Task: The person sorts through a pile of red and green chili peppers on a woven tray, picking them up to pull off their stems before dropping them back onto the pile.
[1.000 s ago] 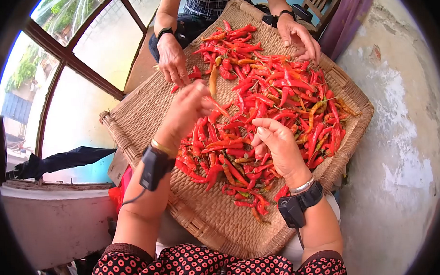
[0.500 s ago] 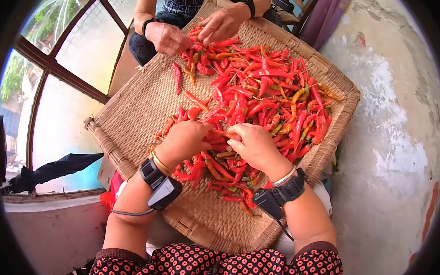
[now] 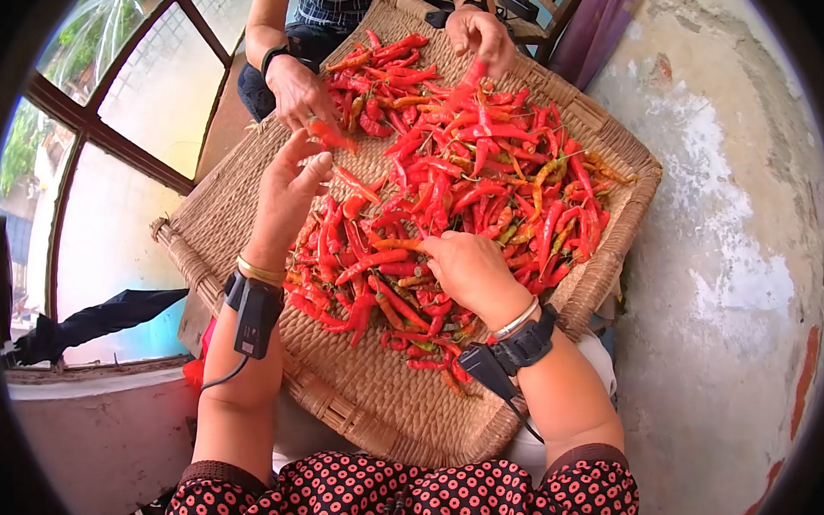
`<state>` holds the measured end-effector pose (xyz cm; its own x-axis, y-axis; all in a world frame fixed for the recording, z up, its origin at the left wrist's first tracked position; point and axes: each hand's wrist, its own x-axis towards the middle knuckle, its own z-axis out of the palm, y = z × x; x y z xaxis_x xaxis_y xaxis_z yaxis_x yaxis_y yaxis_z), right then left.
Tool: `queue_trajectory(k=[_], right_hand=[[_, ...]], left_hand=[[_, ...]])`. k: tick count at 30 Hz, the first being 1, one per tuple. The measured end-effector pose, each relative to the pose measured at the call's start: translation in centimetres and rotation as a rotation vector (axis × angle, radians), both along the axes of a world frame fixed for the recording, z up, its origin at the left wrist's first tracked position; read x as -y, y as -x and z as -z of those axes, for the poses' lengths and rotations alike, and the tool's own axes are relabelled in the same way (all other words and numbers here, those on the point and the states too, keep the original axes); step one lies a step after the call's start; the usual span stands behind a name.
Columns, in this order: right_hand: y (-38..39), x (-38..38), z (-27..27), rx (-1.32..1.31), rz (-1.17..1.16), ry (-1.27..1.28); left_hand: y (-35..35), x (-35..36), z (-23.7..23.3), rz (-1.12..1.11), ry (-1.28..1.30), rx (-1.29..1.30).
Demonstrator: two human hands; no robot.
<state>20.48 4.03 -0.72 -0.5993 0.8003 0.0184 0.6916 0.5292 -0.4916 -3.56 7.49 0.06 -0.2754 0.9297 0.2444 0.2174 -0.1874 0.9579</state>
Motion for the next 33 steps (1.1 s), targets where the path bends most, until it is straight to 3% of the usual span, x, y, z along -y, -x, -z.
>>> queue_trajectory(k=[1,3,4,5,7,10,17,23,28,30,33], right_hand=[[0.0,0.0,-0.2,0.045,0.007,-0.012],[0.0,-0.1,-0.1,0.057,0.003,-0.035],[-0.1,-0.2,0.0,0.066,-0.004,-0.056],[0.0,-0.1,-0.3,0.072,-0.005,-0.055],[0.2,0.0,-1.1,0.170,-0.018,-0.033],[0.3,0.3,-1.0,0.222,-0.025,-0.033],[-0.3,-0.3,-0.5,0.031,-0.003,-0.032],[-0.3,-0.4,-1.6,-0.269,0.191,0.075],[-0.5,-0.5,-1.6,-0.363,0.278,0.080],[-0.5,-0.6,-1.8,-0.427,0.288,0.187],[-0.5,-0.7,-1.7,-0.595,0.299,0.383]], left_hand=[[0.0,0.0,0.6,0.001,-0.004,0.003],[-0.3,0.5,1.8,0.085,-0.088,-0.356],[-0.8,1.6,0.1,0.303,0.181,-0.515],[-1.5,2.4,-0.7,0.303,0.181,-0.509],[-3.0,3.4,-1.4,0.551,0.359,-0.949],[-3.5,4.2,0.5,0.614,0.293,-1.149],[-2.9,4.1,0.4,0.666,0.254,-1.166],[-0.7,3.5,-2.3,0.643,0.358,-0.788],[-1.3,3.6,-2.1,0.627,0.346,-0.797],[-2.4,4.1,-0.4,0.615,0.304,-1.224],[-2.7,4.0,0.5,0.650,0.308,-1.268]])
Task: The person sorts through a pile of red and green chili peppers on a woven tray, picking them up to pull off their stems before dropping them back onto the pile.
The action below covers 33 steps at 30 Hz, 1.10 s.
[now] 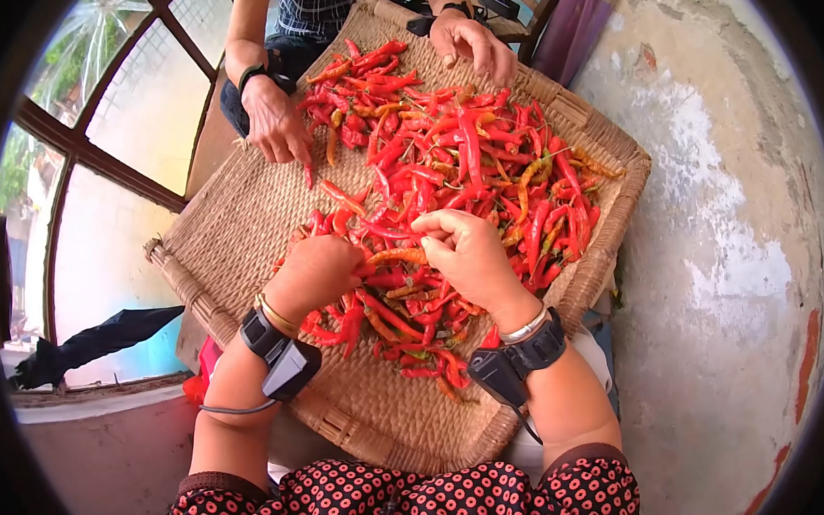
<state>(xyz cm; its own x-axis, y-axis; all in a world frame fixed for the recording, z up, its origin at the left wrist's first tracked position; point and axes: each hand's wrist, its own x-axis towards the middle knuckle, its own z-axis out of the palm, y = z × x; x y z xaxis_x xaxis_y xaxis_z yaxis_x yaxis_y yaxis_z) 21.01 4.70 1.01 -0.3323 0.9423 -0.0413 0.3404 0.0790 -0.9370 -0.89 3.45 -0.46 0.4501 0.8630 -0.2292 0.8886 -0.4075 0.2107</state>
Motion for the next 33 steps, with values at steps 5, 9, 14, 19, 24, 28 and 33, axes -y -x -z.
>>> queue_trajectory(k=[5,9,14,19,24,28,33], right_hand=[[-0.4,-0.2,-0.2,-0.337,0.097,0.206],[-0.8,-0.4,-0.2,-0.419,0.200,0.206],[-0.6,-0.3,-0.1,-0.403,0.139,0.253],[0.3,0.2,-0.3,-0.366,0.029,0.286],[0.8,0.5,-0.1,-0.327,-0.076,0.303],[0.9,0.6,-0.4,-0.396,-0.101,0.353],[0.0,-0.4,0.1,-0.421,0.063,0.245]], left_hand=[[2.2,-0.2,-2.1,-0.019,0.067,0.232],[3.3,-0.7,-5.3,-0.318,0.284,0.671],[4.8,-3.4,-2.7,-0.632,-0.086,1.211],[2.7,-2.1,-3.1,-0.519,-0.424,0.703],[-1.3,0.8,-2.7,-0.117,0.057,0.817],[-2.3,1.2,-2.3,-0.146,0.282,0.799],[0.9,-0.6,-1.8,-0.319,0.433,0.820]])
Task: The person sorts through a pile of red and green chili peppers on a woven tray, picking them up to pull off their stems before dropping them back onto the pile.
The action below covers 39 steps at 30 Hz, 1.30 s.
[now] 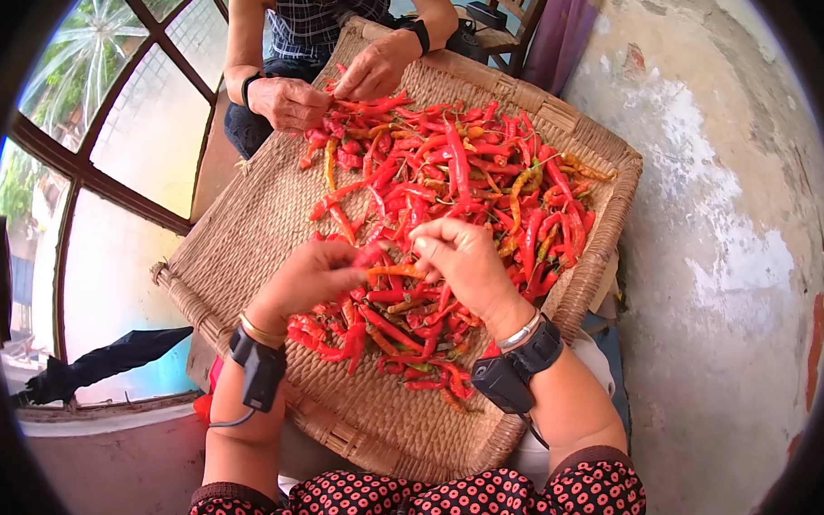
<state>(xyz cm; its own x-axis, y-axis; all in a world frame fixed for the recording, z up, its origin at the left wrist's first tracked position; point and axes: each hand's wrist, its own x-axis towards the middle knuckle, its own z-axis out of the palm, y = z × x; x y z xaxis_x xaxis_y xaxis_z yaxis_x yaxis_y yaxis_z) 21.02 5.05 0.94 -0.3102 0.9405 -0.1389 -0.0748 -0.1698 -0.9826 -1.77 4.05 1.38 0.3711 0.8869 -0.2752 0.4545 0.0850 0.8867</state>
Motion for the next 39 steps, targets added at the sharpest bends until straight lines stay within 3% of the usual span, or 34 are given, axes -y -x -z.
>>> queue_trajectory(k=[3,4,6,9,13,17,20,22,24,29,31,32,34,35,37,39], right_hand=[[-1.2,-1.2,0.3,0.071,0.196,-0.083],[-1.7,-1.6,0.6,0.148,0.267,-0.157],[-2.3,-2.6,1.3,0.418,0.415,-0.497],[-2.4,-3.8,0.8,0.795,0.549,-0.978],[-2.8,-4.8,1.2,1.083,0.536,-0.858],[-3.8,-5.4,2.7,1.131,0.518,-0.678],[-4.2,-5.6,3.3,1.204,0.303,-0.691],[-4.3,-5.8,3.8,1.161,0.271,-0.726],[-4.0,-5.9,4.1,1.086,0.260,-0.802],[-3.0,-5.4,4.1,1.035,0.229,-0.831],[-2.6,-5.3,4.2,0.971,0.159,-0.789],[-2.3,-5.0,4.0,0.950,0.136,-0.788],[-1.6,-4.6,3.9,0.903,0.111,-0.802],[-1.3,-4.4,3.9,0.885,0.104,-0.808],[-0.7,-4.2,4.0,0.839,0.093,-0.810],[-0.1,-4.1,4.2,0.604,0.052,-0.817]], left_hand=[[1.5,-1.6,-1.0,-0.348,0.105,0.132],[1.7,-1.9,-0.7,-0.529,0.028,0.305],[2.1,-2.7,0.3,-0.832,-0.076,0.507],[2.1,-2.5,0.9,-0.724,-0.085,0.499],[-0.3,-1.3,1.6,-0.384,-0.063,0.393],[-1.6,-0.2,1.6,-0.253,-0.110,0.280],[-1.8,-0.1,1.2,-0.236,-0.067,0.306],[-2.0,-0.2,1.2,-0.221,-0.065,0.279],[-2.3,-0.1,1.2,-0.162,-0.084,0.048],[-2.6,-0.5,2.6,-0.109,-0.168,-0.009],[-2.6,-1.0,4.9,-0.141,-0.515,-0.040],[-2.7,-1.1,5.2,-0.136,-0.514,-0.040],[-3.5,-1.3,4.8,-0.238,-0.098,0.277],[-3.8,-1.3,4.2,-0.233,-0.095,0.276],[-4.4,-1.2,2.4,-0.394,0.161,0.497],[-3.3,-2.0,3.5,-0.352,0.147,0.477]])
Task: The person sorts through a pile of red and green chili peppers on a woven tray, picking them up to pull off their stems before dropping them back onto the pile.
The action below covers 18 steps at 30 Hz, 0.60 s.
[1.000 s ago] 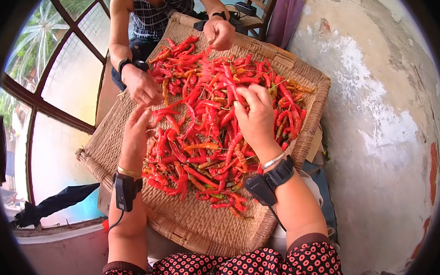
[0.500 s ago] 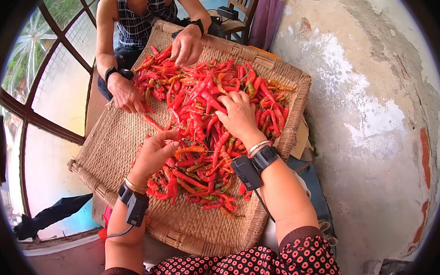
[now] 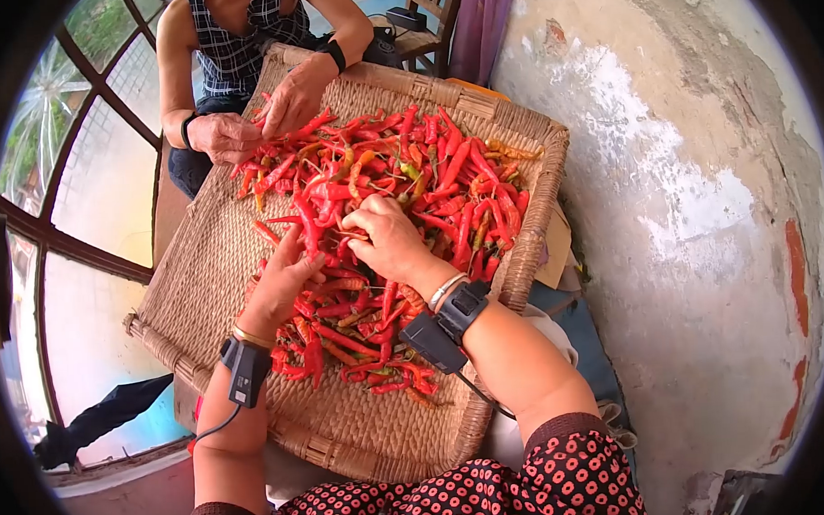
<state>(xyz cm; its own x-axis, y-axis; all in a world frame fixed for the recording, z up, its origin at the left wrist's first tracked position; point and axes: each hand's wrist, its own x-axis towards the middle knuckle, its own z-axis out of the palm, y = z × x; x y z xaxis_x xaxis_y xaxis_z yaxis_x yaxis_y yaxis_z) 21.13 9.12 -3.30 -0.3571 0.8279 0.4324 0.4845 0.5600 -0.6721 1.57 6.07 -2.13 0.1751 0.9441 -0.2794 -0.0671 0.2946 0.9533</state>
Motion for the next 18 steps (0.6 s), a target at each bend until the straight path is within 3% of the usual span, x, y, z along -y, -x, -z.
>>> queue_trajectory(k=[2,7,9,10,12,13,18], right_hand=[[0.4,0.4,-0.4,-0.009,-0.018,0.026],[1.5,1.5,-1.2,-0.140,-0.205,0.130],[2.2,2.2,-1.3,-0.181,-0.318,0.177],[2.6,2.8,-1.4,-0.231,-0.369,0.324],[3.2,3.8,-1.3,-0.103,-0.423,0.348],[3.4,4.2,-1.3,-0.056,-0.471,0.286],[3.6,5.6,-0.9,0.068,-0.627,0.085]], left_hand=[[0.6,-0.2,-0.6,0.123,0.109,0.154],[0.5,1.2,-2.2,0.019,0.125,0.111],[1.4,2.0,-3.0,0.010,0.059,-0.049],[2.0,2.3,-3.0,0.010,0.061,-0.053],[3.8,2.7,-2.9,0.126,-0.146,-0.261],[5.2,2.6,-3.0,0.235,-0.346,-0.619],[7.8,2.4,-3.5,0.401,-0.488,-0.959]])
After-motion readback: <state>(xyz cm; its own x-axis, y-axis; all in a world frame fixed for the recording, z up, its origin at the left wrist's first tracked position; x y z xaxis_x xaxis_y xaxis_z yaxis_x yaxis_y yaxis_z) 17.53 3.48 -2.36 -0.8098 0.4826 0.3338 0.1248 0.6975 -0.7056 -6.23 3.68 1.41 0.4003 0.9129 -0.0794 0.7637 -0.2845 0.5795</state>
